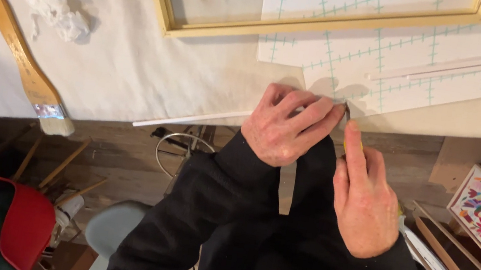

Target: Measuring and cutting a white spacer strip to fit inside a picture frame using a utility knife and measuring tape.

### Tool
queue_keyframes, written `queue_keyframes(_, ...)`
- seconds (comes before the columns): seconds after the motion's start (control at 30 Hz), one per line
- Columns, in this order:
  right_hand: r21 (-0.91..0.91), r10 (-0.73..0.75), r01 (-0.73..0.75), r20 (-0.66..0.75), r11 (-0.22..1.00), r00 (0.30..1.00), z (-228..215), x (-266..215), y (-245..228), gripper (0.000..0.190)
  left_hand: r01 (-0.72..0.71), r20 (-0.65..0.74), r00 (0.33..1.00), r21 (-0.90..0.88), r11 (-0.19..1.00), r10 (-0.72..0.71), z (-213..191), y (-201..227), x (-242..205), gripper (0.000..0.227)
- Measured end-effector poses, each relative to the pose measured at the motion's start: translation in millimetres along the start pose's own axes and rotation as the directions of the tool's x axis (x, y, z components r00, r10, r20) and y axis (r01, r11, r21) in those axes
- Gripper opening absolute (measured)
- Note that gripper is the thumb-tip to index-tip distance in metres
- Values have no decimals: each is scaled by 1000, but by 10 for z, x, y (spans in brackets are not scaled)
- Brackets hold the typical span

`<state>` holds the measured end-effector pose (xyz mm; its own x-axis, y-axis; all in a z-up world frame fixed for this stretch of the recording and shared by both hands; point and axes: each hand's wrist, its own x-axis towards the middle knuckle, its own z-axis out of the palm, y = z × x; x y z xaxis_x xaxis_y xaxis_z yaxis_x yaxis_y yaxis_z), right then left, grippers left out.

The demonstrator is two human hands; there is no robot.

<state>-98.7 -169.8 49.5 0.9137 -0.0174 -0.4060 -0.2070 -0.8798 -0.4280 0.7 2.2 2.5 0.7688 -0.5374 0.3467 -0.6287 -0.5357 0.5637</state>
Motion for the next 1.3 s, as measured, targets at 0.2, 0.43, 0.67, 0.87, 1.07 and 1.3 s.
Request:
queue_keyframes(0.2,21,-35,36,-78,999,996,99,22,42,62,-14,7,1000,6,1000,14,-5,-20,0,37)
queue_keyframes(0.43,78,-5,9,-41,997,999,78,26,32,63,-10,-4,1000,2,1000,10,48,-26,-15,37)
queue_keyframes(0.67,223,38,-33,-18,974,999,-7,45,-14,65,-3,-3,1000,13,1000,3,35,-14,-21,38)
queue_keyframes(0.87,21,-33,33,-13,999,999,-133,68,15,65,7,6,1000,12,1000,-7,-9,2,26,34)
queue_keyframes(1.07,23,-31,31,32,999,999,-168,74,40,64,-13,12,1000,20,1000,12,3,-17,14,34)
queue_keyframes(1.3,200,6,9,-71,980,997,-137,43,-46,62,-7,18,1000,1,1000,7,13,-16,2,38)
